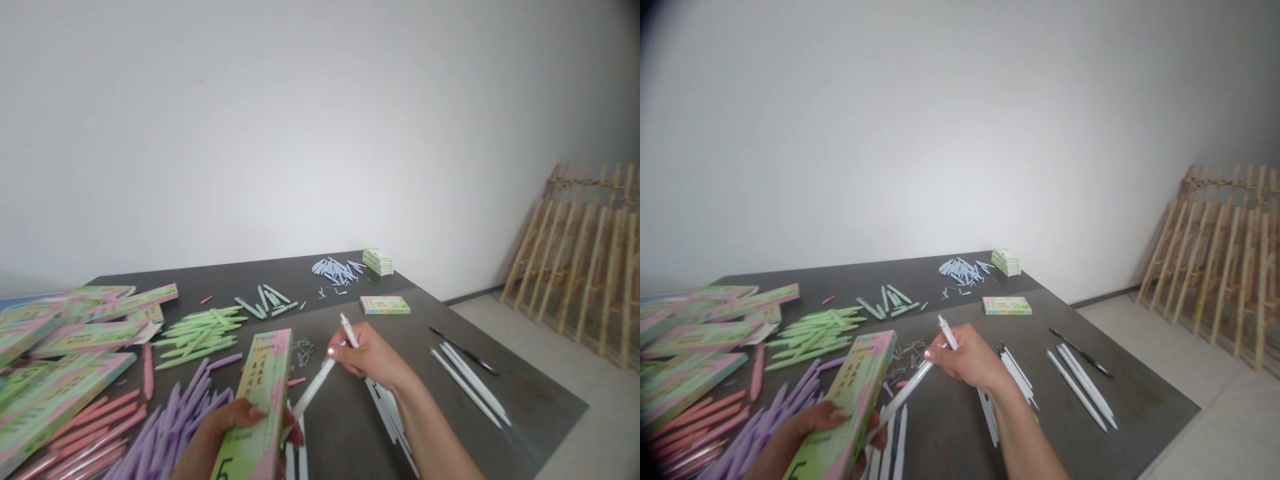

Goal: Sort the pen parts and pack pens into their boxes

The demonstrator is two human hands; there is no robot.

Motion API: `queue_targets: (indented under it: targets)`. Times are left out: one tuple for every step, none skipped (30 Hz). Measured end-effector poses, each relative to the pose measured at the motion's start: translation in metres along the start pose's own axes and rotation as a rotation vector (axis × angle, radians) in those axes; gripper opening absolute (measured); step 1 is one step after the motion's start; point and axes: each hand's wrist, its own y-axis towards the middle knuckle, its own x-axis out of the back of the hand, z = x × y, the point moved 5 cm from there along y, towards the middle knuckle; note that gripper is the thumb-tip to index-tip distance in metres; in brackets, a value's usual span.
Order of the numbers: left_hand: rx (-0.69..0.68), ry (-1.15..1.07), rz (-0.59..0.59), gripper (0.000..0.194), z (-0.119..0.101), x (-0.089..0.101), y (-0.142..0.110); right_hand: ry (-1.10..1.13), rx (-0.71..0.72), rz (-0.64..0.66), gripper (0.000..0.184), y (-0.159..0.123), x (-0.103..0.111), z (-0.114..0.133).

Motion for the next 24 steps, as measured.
queue_targets:
  targets:
    - [0.014, 0.013, 0.023, 0.031, 0.001, -0.001, 0.0, -0.001, -0.004, -0.019, 0.035, 0.0, -0.001, -0.001]
    - [0.028, 0.027, 0.045, 0.027, 0.001, -0.001, -0.001, -0.001, -0.008, -0.038, 0.036, 0.001, -0.001, -0.001]
    - [0.036, 0.04, 0.065, 0.025, 0.001, -0.003, -0.002, -0.001, -0.011, -0.054, 0.036, 0.001, -0.002, -0.001]
    - [0.037, 0.049, 0.085, 0.024, -0.001, -0.004, -0.003, 0.008, -0.015, -0.061, 0.035, 0.001, -0.002, 0.0]
    - [0.031, 0.052, 0.104, 0.024, -0.002, -0.006, -0.005, 0.036, -0.017, -0.056, 0.035, 0.0, -0.002, 0.002]
    - [0.019, 0.048, 0.119, 0.024, -0.005, -0.008, -0.006, 0.088, -0.02, -0.042, 0.035, 0.0, -0.003, 0.003]
    - [0.002, 0.039, 0.127, 0.025, -0.007, -0.01, -0.008, 0.153, -0.023, -0.026, 0.036, 0.0, -0.004, 0.005]
    - [-0.019, 0.027, 0.128, 0.027, -0.009, -0.011, -0.009, 0.222, -0.026, -0.014, 0.037, -0.001, -0.004, 0.006]
    - [-0.039, 0.011, 0.119, 0.031, -0.011, -0.013, -0.01, 0.284, -0.029, -0.012, 0.036, -0.001, -0.005, 0.006]
    - [-0.053, -0.008, 0.104, 0.036, -0.012, -0.013, -0.011, 0.33, -0.031, -0.021, 0.035, 0.0, -0.006, 0.005]
    - [-0.062, -0.027, 0.088, 0.041, -0.012, -0.014, -0.012, 0.353, -0.032, -0.042, 0.035, 0.001, -0.007, 0.004]
    - [-0.064, -0.043, 0.077, 0.044, -0.011, -0.015, -0.012, 0.361, -0.032, -0.066, 0.036, 0.003, -0.01, 0.002]
    - [-0.064, -0.056, 0.069, 0.045, -0.009, -0.016, -0.012, 0.362, -0.031, -0.092, 0.038, 0.004, -0.013, 0.0]
    - [-0.066, -0.066, 0.059, 0.046, -0.008, -0.017, -0.012, 0.369, -0.027, -0.122, 0.041, 0.006, -0.017, -0.003]
    - [-0.071, -0.075, 0.044, 0.046, -0.007, -0.017, -0.012, 0.383, -0.022, -0.153, 0.045, 0.008, -0.02, -0.005]
    - [-0.079, -0.085, 0.024, 0.048, -0.006, -0.018, -0.012, 0.405, -0.013, -0.187, 0.049, 0.009, -0.024, -0.006]
    - [-0.088, -0.1, 0.0, 0.05, -0.005, -0.019, -0.012, 0.435, -0.002, -0.219, 0.052, 0.01, -0.028, -0.007]
    - [-0.097, -0.117, -0.026, 0.053, -0.005, -0.021, -0.013, 0.468, 0.01, -0.249, 0.053, 0.011, -0.03, -0.008]
    - [-0.101, -0.131, -0.052, 0.056, -0.004, -0.023, -0.014, 0.499, 0.023, -0.277, 0.052, 0.011, -0.032, -0.008]
    - [-0.1, -0.139, -0.077, 0.058, -0.003, -0.025, -0.015, 0.522, 0.034, -0.301, 0.049, 0.011, -0.033, -0.008]
    - [-0.097, -0.142, -0.103, 0.058, -0.002, -0.027, -0.017, 0.534, 0.044, -0.324, 0.046, 0.011, -0.033, -0.008]
    - [-0.093, -0.141, -0.131, 0.058, 0.0, -0.029, -0.019, 0.542, 0.053, -0.347, 0.043, 0.012, -0.032, -0.008]
    - [-0.089, -0.138, -0.162, 0.056, 0.001, -0.031, -0.021, 0.548, 0.062, -0.373, 0.042, 0.012, -0.029, -0.008]
    - [-0.091, -0.138, -0.199, 0.055, 0.001, -0.031, -0.023, 0.554, 0.071, -0.403, 0.041, 0.012, -0.025, -0.008]
